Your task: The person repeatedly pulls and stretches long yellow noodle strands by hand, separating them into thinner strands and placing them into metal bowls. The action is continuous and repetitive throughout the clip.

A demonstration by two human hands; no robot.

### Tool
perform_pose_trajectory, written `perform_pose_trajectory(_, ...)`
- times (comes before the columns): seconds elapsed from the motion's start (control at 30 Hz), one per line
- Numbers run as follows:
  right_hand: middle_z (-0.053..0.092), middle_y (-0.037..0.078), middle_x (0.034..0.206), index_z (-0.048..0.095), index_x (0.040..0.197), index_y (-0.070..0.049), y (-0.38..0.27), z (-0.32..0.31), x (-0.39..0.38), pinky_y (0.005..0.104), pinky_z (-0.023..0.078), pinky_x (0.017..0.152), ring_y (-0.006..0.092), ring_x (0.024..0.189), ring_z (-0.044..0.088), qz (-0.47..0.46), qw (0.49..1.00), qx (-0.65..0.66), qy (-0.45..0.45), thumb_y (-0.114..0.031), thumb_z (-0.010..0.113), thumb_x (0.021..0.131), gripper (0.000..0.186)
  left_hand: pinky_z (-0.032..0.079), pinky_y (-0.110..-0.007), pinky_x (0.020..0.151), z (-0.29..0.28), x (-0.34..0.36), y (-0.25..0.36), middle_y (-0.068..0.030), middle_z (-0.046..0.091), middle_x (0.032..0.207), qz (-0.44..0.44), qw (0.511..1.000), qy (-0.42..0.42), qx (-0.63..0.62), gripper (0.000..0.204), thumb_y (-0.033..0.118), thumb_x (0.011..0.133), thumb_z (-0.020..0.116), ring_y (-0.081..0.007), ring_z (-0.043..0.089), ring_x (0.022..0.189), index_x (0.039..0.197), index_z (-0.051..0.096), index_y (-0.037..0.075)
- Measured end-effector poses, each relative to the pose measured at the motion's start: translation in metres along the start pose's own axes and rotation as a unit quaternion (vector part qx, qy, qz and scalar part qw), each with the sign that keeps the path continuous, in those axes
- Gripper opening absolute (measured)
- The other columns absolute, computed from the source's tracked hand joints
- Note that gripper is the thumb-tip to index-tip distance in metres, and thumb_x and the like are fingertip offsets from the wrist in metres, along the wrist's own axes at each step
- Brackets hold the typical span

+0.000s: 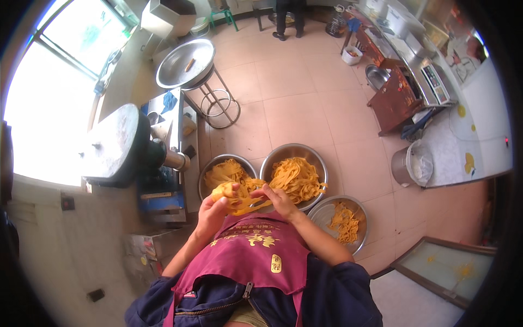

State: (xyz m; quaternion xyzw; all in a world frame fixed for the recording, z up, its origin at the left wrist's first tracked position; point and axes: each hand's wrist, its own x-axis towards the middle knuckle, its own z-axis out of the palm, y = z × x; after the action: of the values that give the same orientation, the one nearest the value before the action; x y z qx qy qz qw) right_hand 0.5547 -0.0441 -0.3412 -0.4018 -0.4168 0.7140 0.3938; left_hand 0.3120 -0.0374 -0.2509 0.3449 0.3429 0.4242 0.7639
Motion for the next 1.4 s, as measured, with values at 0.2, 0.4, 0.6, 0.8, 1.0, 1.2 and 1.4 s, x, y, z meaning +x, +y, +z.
perform_pose_trajectory(0.2, 0.068, 0.02, 0.125, 0.054, 0.137, 0.005, -0.058, 0.041, 0.021, 0.0378, 0.052, 0.103, 0.0231, 0.114, 0.067, 0.096, 0.963, 0.225, -0.114, -0.052, 0.042, 0.109, 0.065, 0.052, -0.03, 0.093, 0.011, -0.002, 0.001, -0.0044, 0.072, 0.109, -0.022, 0.934, -0.183, 0.305, 0.031, 0.022, 0.1, 0.07, -0.0116, 0.064, 0.106, 0.123, 0.07, 0.001)
perform_pose_trajectory(0.4, 0.073, 0.013, 0.093, 0.058, 0.117, 0.004, -0.076, 0.058, 0.023, 0.0306, 0.057, 0.08, 0.0192, 0.086, 0.072, 0.004, 0.992, 0.081, -0.095, -0.02, 0.057, 0.106, 0.027, 0.045, -0.032, 0.107, -0.058, 0.01, -0.072, -0.0082, 0.058, 0.138, -0.135, 0.973, -0.186, -0.026, 0.058, 0.029, 0.103, 0.066, -0.0147, 0.055, 0.125, 0.149, 0.045, 0.0)
perform_pose_trajectory(0.6, 0.071, 0.01, 0.078, 0.061, 0.108, 0.005, -0.119, 0.075, -0.008, 0.0292, 0.056, 0.069, 0.0162, 0.069, 0.07, 0.063, 0.983, -0.044, -0.166, -0.016, 0.061, 0.104, 0.021, 0.047, -0.047, 0.11, -0.115, 0.05, -0.119, -0.0114, 0.064, 0.129, -0.094, 0.866, 0.081, -0.484, 0.046, 0.031, 0.1, 0.065, -0.0265, 0.061, 0.123, 0.137, 0.054, 0.005)
perform_pose_trajectory(0.8, 0.071, 0.007, 0.083, 0.064, 0.107, 0.005, -0.118, 0.057, -0.026, 0.0263, 0.054, 0.063, 0.0135, 0.066, 0.07, 0.108, 0.988, -0.11, -0.025, -0.009, 0.063, 0.102, 0.015, 0.052, -0.043, 0.103, -0.071, 0.039, -0.013, -0.011, 0.067, 0.125, -0.037, 0.979, -0.071, -0.189, 0.044, 0.018, 0.098, 0.069, -0.0237, 0.064, 0.119, 0.137, 0.055, 0.003)
perform_pose_trajectory(1.0, 0.072, 0.008, 0.1, 0.062, 0.126, 0.004, -0.113, 0.044, -0.03, 0.0293, 0.057, 0.084, 0.0157, 0.089, 0.072, 0.0, 0.998, -0.062, -0.021, -0.008, 0.067, 0.101, 0.028, 0.054, -0.039, 0.101, 0.0, 0.034, 0.076, -0.0114, 0.068, 0.123, 0.069, 0.964, -0.248, 0.064, 0.048, 0.007, 0.101, 0.065, -0.021, 0.065, 0.118, 0.145, 0.05, 0.001)
perform_pose_trajectory(1.2, 0.074, 0.01, 0.099, 0.074, 0.101, 0.004, -0.162, 0.03, -0.027, 0.0325, 0.058, 0.083, 0.0164, 0.093, 0.07, -0.148, 0.977, -0.137, -0.064, -0.011, 0.068, 0.101, 0.016, 0.056, -0.033, 0.094, 0.061, 0.039, 0.129, -0.0093, 0.07, 0.117, 0.109, 0.906, -0.299, 0.279, 0.036, 0.001, 0.101, 0.061, -0.0171, 0.067, 0.108, 0.136, 0.058, -0.001)
perform_pose_trajectory(1.4, 0.074, 0.014, 0.109, 0.071, 0.106, -0.003, -0.16, -0.084, -0.048, 0.0343, 0.055, 0.078, 0.0156, 0.078, 0.066, -0.258, 0.913, 0.304, -0.081, -0.026, 0.064, 0.103, 0.024, 0.057, -0.031, 0.09, 0.025, 0.022, 0.147, -0.0081, 0.075, 0.102, 0.093, 0.924, -0.196, 0.316, 0.028, -0.004, 0.096, 0.058, -0.0146, 0.071, 0.095, 0.122, 0.068, -0.001)
